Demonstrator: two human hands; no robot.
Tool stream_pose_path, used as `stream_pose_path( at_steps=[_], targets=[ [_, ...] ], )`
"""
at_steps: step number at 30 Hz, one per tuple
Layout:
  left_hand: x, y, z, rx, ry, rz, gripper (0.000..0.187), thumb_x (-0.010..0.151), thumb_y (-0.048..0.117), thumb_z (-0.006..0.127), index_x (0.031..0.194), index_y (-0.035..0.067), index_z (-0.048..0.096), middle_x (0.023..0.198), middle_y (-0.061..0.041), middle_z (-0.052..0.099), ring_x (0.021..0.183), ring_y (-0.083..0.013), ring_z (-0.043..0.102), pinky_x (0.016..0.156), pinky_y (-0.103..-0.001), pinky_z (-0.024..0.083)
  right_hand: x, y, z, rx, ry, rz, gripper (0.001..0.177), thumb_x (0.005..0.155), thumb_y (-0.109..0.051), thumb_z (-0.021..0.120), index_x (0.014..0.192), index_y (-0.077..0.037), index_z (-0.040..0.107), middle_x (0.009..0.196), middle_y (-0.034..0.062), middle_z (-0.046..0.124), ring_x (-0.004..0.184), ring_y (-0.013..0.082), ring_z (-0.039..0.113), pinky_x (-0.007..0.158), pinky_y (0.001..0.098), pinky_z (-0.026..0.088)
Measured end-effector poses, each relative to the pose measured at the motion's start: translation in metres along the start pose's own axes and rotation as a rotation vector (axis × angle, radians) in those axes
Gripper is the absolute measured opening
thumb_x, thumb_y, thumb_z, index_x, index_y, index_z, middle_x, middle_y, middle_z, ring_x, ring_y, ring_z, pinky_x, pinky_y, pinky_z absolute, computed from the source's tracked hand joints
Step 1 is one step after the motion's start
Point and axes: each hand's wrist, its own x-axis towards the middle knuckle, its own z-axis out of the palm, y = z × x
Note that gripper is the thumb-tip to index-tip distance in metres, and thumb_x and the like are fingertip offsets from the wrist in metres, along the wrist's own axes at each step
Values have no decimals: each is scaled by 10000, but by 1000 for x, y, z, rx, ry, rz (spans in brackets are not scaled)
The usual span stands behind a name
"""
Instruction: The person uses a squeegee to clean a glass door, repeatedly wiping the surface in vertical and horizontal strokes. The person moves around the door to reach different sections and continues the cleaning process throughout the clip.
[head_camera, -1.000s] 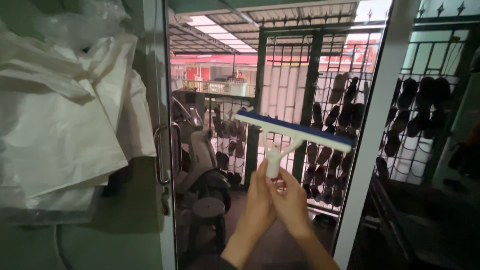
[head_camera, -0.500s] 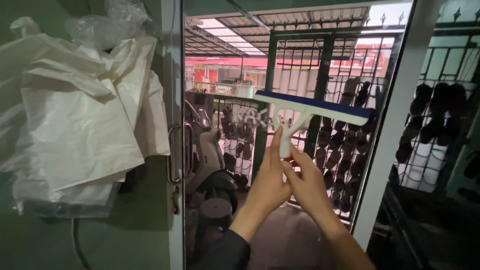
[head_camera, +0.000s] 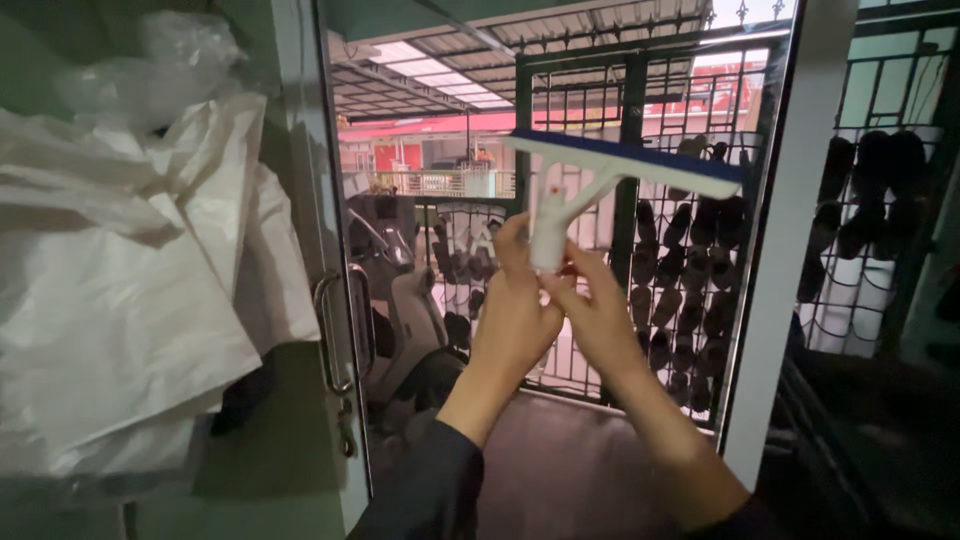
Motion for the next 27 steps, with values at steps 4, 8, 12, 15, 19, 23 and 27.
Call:
stream_pose_path(
  at_steps=[4,8,12,15,19,23,27],
  targets=[
    [30,-22,23,-86,-51,-65,562,953,186,675,1393,-2,382,1383,-195,582,1060,-277,755,847,-346,627,40,6,-22,34,29,-18,673,1008,-191,605,1601,-57,317,1481,126,496,1266,215,556,982,364,519],
    [61,-50,57,-718,-140,-123,511,1010,158,640,1442,-16,429,1414,-188,491,1158,-239,691,979,-345,561,76,5,-45,-43,-7,-19,798,1033,-242,552,1677,-145,92,1502,163,535,1321,238,591,1073,356,486],
    [90,-79,87,-862,-163,-163,489,1018,177,552,1458,27,398,1460,-119,481,1234,-190,625,1018,-373,553,109,5,-63,-231,-37,13,849,971,-280,595,1651,-204,92,1372,187,656,1223,269,687,998,371,534],
    [113,-90,112,-797,-137,-151,502,1027,188,503,1483,50,346,1473,-119,456,1243,-186,614,1010,-377,544,135,11,-73,-566,91,-434,761,1062,-175,577,1683,-146,138,1605,288,458,1433,437,502,1133,469,443],
    [134,-84,145,-666,-118,16,549,1001,122,460,1506,11,274,1516,-154,425,1177,-231,668,1007,-372,534,172,22,-94,-604,131,-365,730,1069,-172,543,1673,-159,133,1561,282,471,1387,441,538,1119,490,465],
    [138,-72,154,-339,-110,10,541,1028,166,575,1459,-42,321,1356,-204,590,1203,-259,646,990,-380,544,191,30,-111,-692,218,-444,707,1119,-144,519,1698,-196,115,1570,300,470,1310,440,609,1018,510,555],
    [137,-63,161,-283,-308,-120,605,974,209,535,1500,18,305,1162,-168,697,1024,-265,730,909,-371,556,204,30,-122,-657,286,-185,739,1041,-134,522,1658,-270,139,1640,220,435,788,340,767,685,442,613]
  ],
)
